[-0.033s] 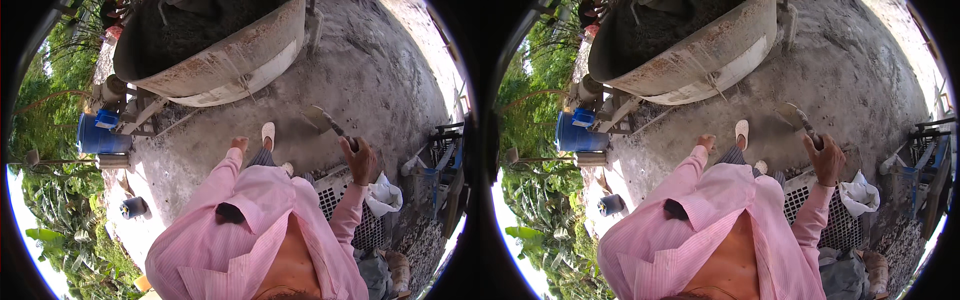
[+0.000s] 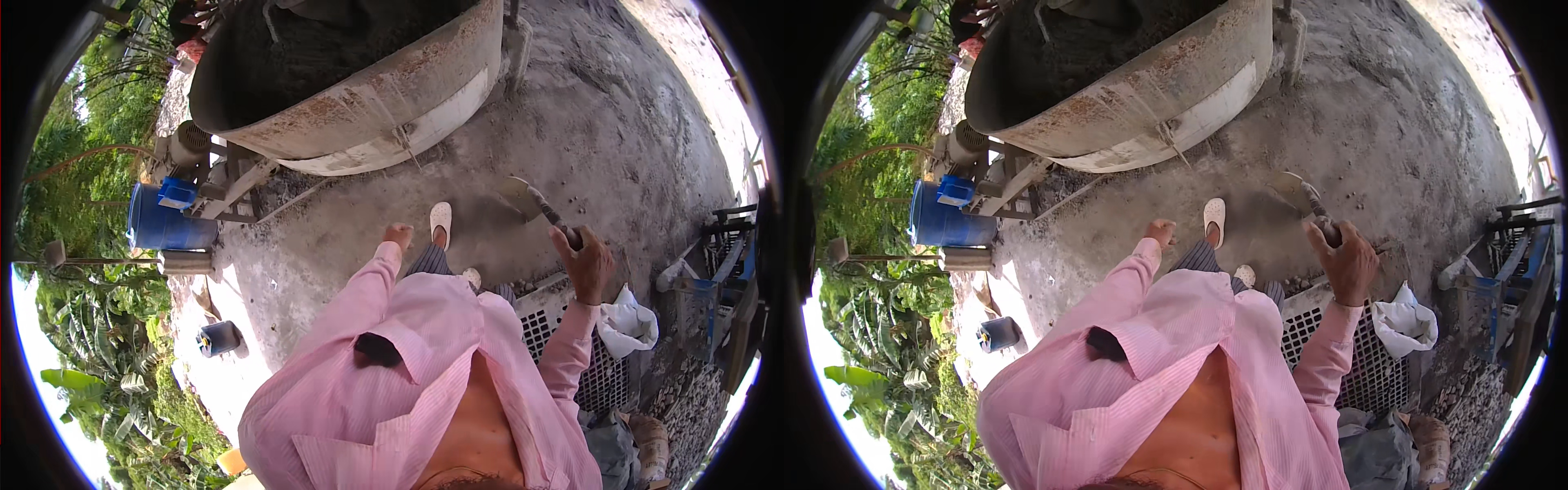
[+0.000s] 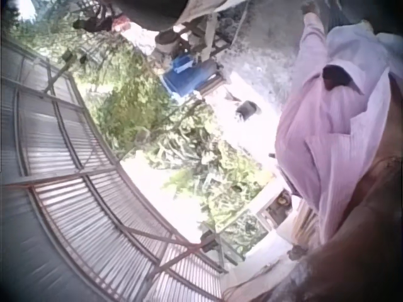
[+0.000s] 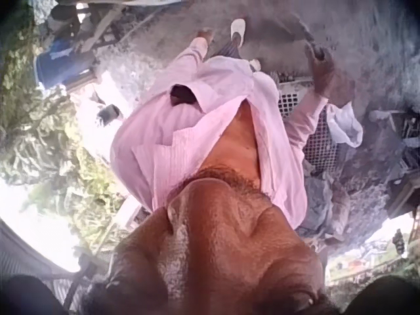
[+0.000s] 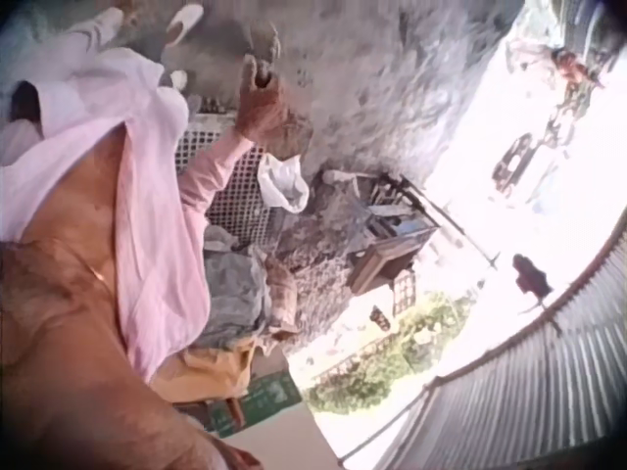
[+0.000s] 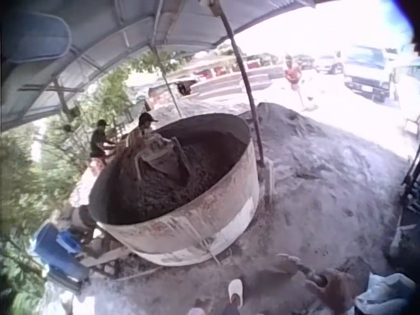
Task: The recorder uses a shovel to move material and interacts with a motorized concrete mixer to mix concrete.
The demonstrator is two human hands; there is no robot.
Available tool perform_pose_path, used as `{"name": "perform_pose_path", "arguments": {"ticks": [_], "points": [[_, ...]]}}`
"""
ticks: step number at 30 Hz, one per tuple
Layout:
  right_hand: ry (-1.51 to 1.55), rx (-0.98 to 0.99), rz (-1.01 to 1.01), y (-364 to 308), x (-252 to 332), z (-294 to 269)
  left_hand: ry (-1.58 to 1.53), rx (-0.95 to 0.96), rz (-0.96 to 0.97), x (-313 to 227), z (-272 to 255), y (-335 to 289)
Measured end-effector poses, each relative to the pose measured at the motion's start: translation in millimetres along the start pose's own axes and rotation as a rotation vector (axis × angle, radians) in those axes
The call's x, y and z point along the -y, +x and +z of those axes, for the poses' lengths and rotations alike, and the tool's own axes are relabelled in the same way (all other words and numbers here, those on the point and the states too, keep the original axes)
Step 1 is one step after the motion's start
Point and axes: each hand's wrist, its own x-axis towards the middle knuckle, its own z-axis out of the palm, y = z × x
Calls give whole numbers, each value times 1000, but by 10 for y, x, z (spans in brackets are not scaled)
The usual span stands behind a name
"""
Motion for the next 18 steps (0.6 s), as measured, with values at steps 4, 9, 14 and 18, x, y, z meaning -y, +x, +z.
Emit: {"name": "perform_pose_path", "arguments": {"ticks": [4,9,14,18], "points": [[42,56,-102,30,339,163,-143,277,-23,-530,375,-260],[69,43,-131,164,833,240,-186,544,-104,-902,992,-492],[221,-22,-122,-16,917,-307,-414,704,-342,-1351,1483,-869],[375,-59,-512,-524,810,-1018,-789,753,-462,-1225,1853,-780]]}}
